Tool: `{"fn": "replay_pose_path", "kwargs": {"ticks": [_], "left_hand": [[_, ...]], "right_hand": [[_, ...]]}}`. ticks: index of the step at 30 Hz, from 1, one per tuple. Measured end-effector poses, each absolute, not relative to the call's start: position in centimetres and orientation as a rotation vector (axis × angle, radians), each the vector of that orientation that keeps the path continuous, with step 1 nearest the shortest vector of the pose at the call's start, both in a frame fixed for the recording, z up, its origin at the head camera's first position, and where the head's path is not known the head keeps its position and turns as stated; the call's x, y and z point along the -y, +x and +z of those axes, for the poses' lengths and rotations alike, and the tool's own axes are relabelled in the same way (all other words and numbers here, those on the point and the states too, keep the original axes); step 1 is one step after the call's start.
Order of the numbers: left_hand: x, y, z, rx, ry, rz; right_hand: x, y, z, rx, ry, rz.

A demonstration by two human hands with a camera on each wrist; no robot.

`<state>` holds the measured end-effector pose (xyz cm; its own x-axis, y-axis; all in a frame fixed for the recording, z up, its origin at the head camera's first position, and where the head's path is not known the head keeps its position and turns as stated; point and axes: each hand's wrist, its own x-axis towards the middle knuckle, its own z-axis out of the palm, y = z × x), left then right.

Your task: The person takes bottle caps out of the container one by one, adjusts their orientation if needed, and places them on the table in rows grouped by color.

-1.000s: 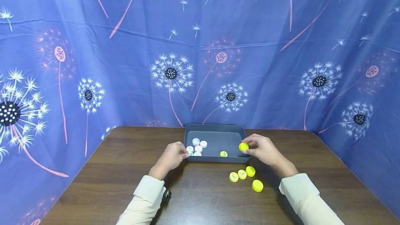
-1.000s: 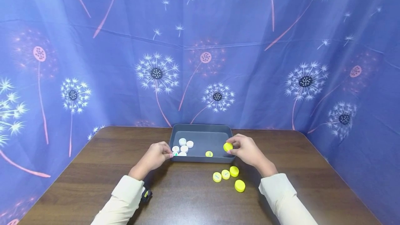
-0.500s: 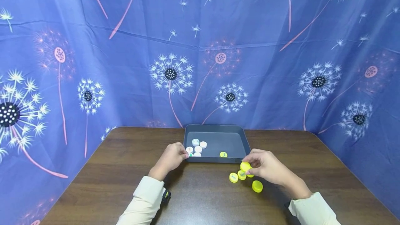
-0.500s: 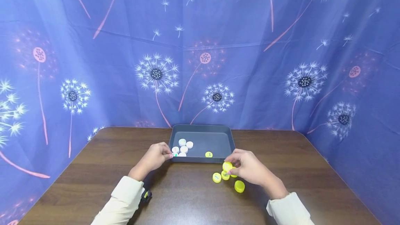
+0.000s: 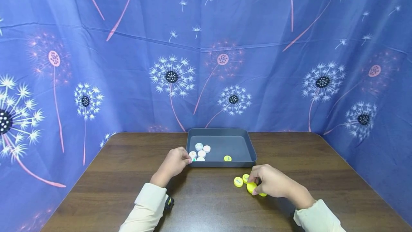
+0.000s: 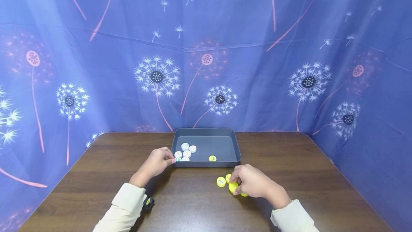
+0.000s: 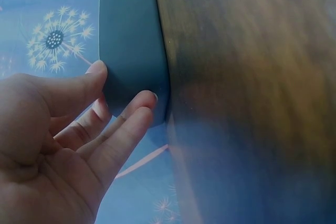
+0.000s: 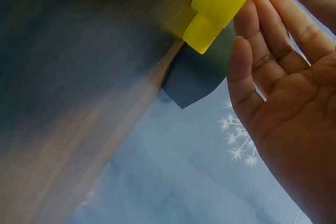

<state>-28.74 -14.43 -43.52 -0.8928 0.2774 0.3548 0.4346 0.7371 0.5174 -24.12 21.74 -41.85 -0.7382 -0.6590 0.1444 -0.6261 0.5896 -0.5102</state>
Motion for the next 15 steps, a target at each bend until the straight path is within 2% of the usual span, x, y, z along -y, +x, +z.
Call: {"fn": "replay_pose_path", "kwargs": {"ticks": [15], "left_hand": [[14.28,-28.62,-43.21,2.681,-0.559,-0.907]], "right_hand": [[-21.44,-23.74,-41.72,-2.770,-1.073,-0.748]]}}
